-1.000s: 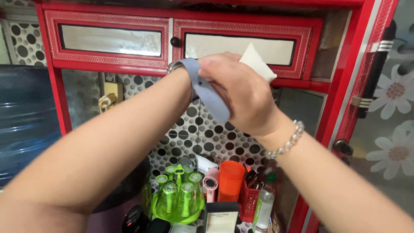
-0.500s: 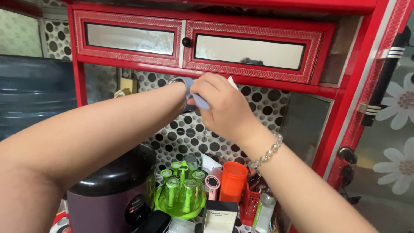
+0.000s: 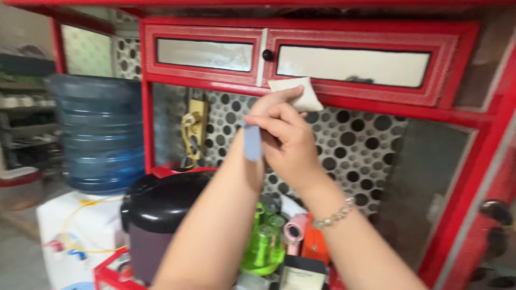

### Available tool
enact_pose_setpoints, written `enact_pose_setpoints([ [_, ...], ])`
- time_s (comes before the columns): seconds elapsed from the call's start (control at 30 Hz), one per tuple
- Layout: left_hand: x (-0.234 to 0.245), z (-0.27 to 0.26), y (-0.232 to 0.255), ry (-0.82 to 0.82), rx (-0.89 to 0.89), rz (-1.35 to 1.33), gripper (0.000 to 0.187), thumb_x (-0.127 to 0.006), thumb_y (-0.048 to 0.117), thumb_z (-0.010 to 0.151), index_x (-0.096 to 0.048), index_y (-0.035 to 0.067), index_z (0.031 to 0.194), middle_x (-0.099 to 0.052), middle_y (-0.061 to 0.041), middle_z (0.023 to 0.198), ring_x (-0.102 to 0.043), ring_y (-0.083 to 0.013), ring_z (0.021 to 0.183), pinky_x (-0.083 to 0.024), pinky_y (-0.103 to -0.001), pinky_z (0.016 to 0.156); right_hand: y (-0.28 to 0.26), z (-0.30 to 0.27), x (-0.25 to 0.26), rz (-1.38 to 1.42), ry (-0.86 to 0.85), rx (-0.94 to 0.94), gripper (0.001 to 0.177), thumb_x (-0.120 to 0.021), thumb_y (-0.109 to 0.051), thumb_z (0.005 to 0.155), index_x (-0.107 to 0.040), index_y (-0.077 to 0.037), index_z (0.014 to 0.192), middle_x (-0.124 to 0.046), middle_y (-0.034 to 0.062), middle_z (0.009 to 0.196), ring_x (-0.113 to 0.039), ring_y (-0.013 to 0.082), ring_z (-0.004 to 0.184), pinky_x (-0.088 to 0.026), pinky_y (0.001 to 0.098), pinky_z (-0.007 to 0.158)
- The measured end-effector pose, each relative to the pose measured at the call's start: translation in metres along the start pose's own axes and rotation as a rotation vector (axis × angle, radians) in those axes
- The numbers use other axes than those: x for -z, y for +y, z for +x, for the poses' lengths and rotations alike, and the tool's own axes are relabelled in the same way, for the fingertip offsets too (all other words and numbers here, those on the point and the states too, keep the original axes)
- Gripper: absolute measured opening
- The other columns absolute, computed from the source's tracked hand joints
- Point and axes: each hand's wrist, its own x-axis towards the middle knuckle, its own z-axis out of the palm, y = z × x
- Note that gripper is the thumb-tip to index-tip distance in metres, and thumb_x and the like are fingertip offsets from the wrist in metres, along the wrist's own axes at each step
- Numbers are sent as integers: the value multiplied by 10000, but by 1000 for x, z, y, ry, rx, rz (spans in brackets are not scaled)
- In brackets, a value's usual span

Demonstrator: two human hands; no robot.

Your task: The person takes off their personal accessories one by one and stores them. They place sunglasses into a hard case, unfasten a smartwatch from their wrist and set it into a watch box with a cushion, remove a beaded bracelet and a ring, put the ring into a small plastic container, and close the boxes on the cabinet.

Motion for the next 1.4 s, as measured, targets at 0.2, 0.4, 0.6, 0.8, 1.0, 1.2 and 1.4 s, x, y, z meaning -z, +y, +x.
enact_pose_setpoints([
  [0.2,-12,-12,-24,153,-22,-106,204,-657,223,986,-646,82,1134,-703,-79,953,-658,-202,748,-538,-333,661,12,5,36,42,-273,192,309,-752,20,799,-754,-84,1090,-681,69,1086,-693,201,913,-542,320,799],
  [0.4,-25,1,-33,262,-43,-141,186,-680,235,977,-653,96,1098,-708,-74,906,-660,-201,688,-540,-331,613,13,18,60,-23,-552,-242,331,-721,-10,873,-778,-112,1182,-659,149,806,-628,308,722,-511,390,659],
  [0.6,-36,-2,-33,330,-71,-201,172,-698,246,969,-653,116,1071,-715,-68,860,-657,-206,626,-539,-326,570,13,16,67,108,-490,64,379,-706,21,852,-746,-90,1213,-684,91,1014,-698,219,855,-556,341,739],
  [0.8,-29,4,-31,207,-140,-282,286,-582,259,937,-654,51,1119,-738,-130,954,-734,-249,787,-615,-351,684,14,12,74,136,-188,-90,326,-853,-79,764,-718,-29,1056,-656,85,1025,-655,170,747,-568,294,713],
  [1.0,-18,38,-24,273,-73,-166,251,-655,227,957,-667,19,1098,-733,-140,946,-707,-256,777,-577,-367,646,17,-19,71,95,24,-3,255,-833,-124,874,-672,-24,1045,-674,74,1004,-674,139,822,-564,252,732],
  [1.2,-22,-11,-21,288,116,14,313,-676,270,943,-645,-34,1012,-717,-184,868,-690,-289,683,-562,-391,575,39,-32,68,551,-119,-323,166,-648,-158,1068,-530,-55,1122,-697,36,900,-662,69,804,-535,238,681],
  [1.4,-57,-114,-37,467,-27,497,468,-672,282,927,-554,26,1301,-753,-93,1019,-760,-201,846,-622,-345,669,55,-14,68,767,-173,-545,202,-677,-175,998,-556,-41,1090,-685,21,743,-595,59,566,-450,226,457],
])
